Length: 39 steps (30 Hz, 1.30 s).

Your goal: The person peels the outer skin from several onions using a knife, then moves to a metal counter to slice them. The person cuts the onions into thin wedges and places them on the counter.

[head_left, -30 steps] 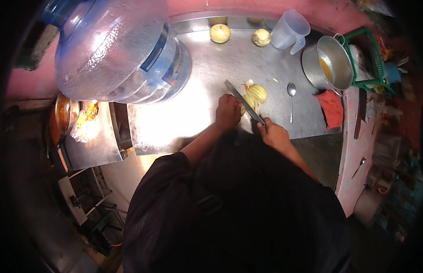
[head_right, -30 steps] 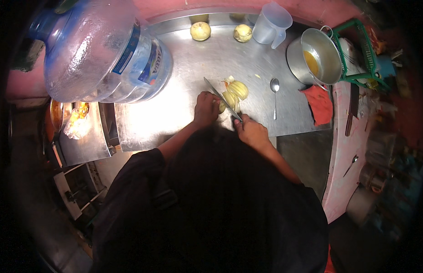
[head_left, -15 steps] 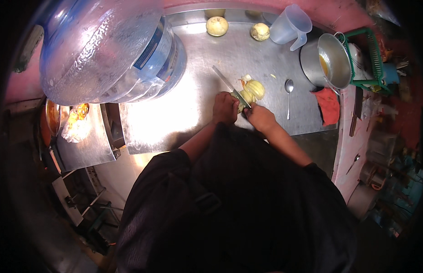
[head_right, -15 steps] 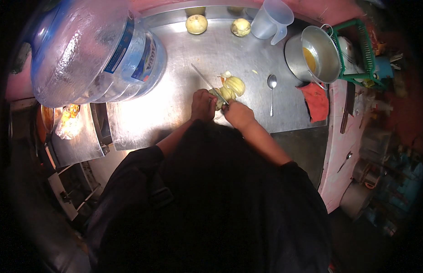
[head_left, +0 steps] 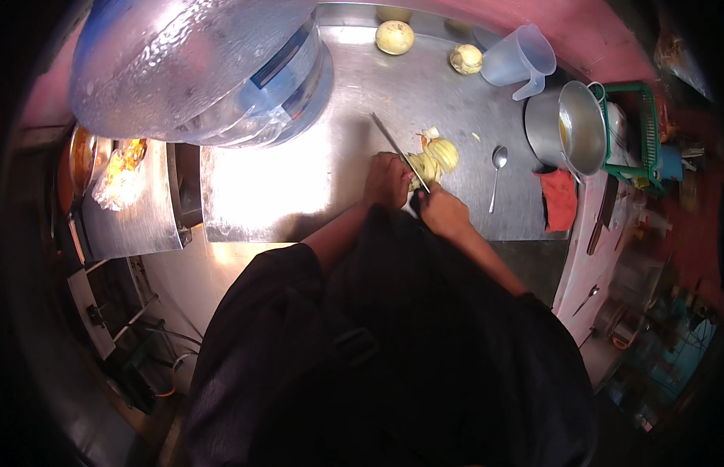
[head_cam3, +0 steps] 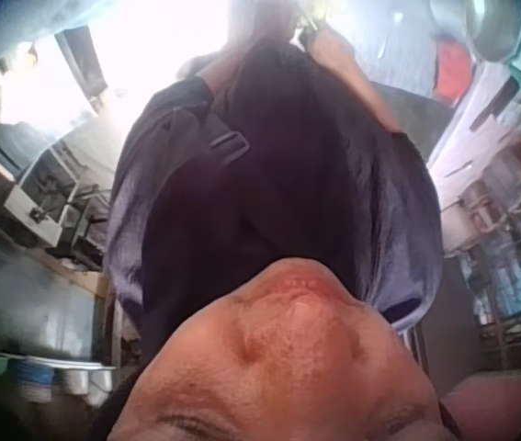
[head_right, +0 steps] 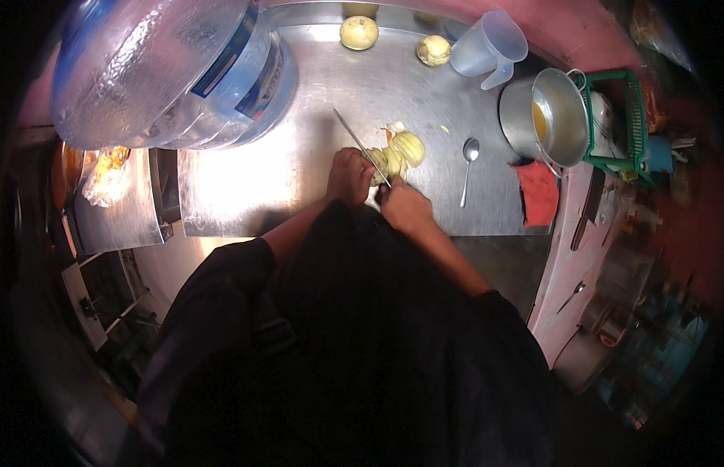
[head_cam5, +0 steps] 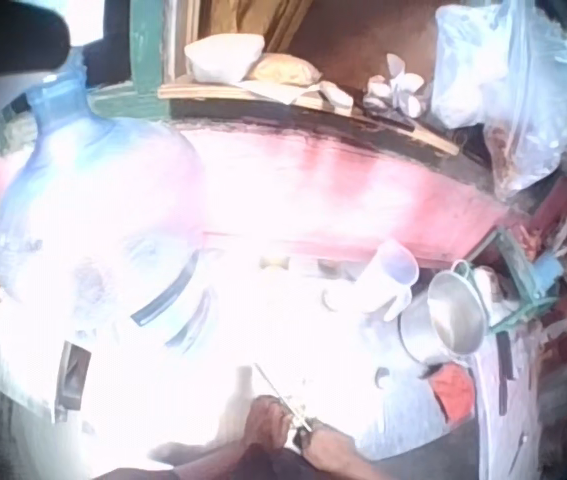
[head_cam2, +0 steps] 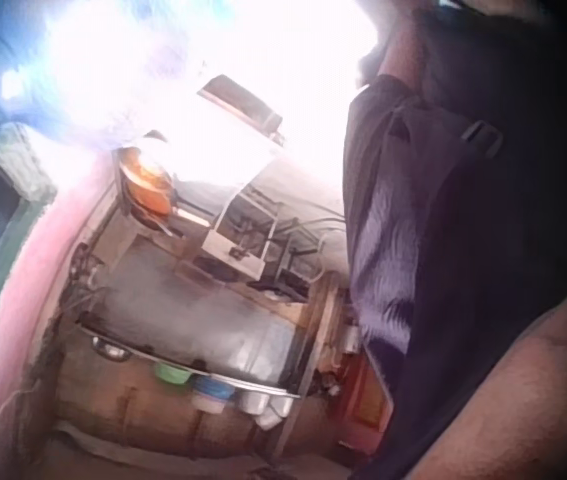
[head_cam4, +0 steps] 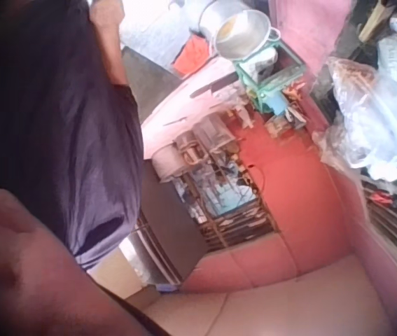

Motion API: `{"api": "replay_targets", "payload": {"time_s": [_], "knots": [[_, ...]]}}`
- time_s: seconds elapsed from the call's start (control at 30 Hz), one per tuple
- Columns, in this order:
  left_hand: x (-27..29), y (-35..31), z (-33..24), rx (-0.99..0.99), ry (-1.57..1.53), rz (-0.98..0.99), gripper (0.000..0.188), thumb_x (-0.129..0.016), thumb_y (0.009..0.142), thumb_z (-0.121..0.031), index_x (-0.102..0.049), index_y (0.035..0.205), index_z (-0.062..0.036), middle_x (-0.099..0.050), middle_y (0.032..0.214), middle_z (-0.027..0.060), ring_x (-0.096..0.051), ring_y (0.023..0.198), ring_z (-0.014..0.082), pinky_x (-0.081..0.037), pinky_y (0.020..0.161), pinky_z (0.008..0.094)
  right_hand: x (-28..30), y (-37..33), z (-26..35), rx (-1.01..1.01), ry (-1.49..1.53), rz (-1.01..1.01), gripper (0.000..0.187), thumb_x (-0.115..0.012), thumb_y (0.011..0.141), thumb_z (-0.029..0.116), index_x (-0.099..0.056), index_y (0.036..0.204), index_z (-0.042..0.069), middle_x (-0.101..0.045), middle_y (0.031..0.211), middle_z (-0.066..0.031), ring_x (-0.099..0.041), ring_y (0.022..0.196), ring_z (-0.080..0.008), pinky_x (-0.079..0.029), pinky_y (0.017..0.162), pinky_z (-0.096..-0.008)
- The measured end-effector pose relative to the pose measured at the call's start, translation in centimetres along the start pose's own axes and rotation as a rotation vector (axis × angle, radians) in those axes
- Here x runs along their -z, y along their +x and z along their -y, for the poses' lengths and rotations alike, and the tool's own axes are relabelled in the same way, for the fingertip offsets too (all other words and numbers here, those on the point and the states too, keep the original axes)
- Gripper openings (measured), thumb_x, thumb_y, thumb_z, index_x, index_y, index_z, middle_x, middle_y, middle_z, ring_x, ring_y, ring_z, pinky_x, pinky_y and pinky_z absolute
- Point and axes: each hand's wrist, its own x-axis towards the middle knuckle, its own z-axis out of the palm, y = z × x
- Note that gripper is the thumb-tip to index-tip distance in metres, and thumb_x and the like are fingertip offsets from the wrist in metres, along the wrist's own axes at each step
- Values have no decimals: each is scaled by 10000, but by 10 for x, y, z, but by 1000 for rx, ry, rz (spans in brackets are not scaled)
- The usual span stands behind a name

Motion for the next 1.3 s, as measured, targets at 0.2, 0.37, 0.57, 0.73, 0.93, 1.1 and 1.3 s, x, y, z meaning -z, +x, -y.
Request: {"api": "replay_targets", "payload": {"time_s": [0.2,0.37,0.57,0.73,0.93,1.1,1.3], "knots": [[0,-2,-1,3,-1,-33,141,-630,756,-83,-510,822,-48,-492,885,154,-467,871,340,-375,772,421,18,13,-12,71,110,50,381,-452,895,394,-554,1009,44,-627,948,-227,-592,918,-399,-446,811,-471],[-2,-4,2,0,7,-39,134,-620,766,-96,-505,820,-53,-487,899,137,-456,860,330,-371,769,432,27,-26,-19,62,54,35,418,-400,918,417,-544,968,29,-625,875,-252,-593,887,-418,-451,783,-490],[-1,-5,-1,-5,68,-21,141,-615,773,-112,-499,822,-49,-492,896,139,-460,857,331,-377,769,426,1,-17,-14,7,-67,20,430,-361,929,395,-552,950,10,-622,893,-265,-595,896,-424,-457,791,-495],[0,-3,-2,-5,56,-41,141,-622,767,-108,-501,812,-50,-495,874,144,-469,854,338,-380,771,430,-2,10,7,11,-47,6,445,-361,928,400,-562,993,9,-616,934,-265,-592,910,-418,-452,809,-483],[0,-6,1,-15,78,-22,146,-614,786,-121,-499,841,-50,-506,897,122,-466,861,312,-388,781,419,14,17,-17,108,170,11,449,-401,929,408,-573,1038,8,-602,867,-287,-577,884,-436,-435,774,-449],[1,-7,-1,36,63,-44,135,-605,787,-114,-494,812,-42,-499,852,131,-475,841,327,-385,763,419,24,-27,-21,34,40,46,429,-370,932,426,-565,1030,57,-619,925,-251,-582,916,-420,-444,795,-487],[4,-7,-4,11,81,-26,130,-596,791,-111,-490,814,-38,-501,852,135,-475,836,330,-388,758,418,-5,-16,-16,21,-90,25,458,-333,938,390,-563,982,-4,-618,924,-274,-587,911,-436,-455,809,-489]]}}
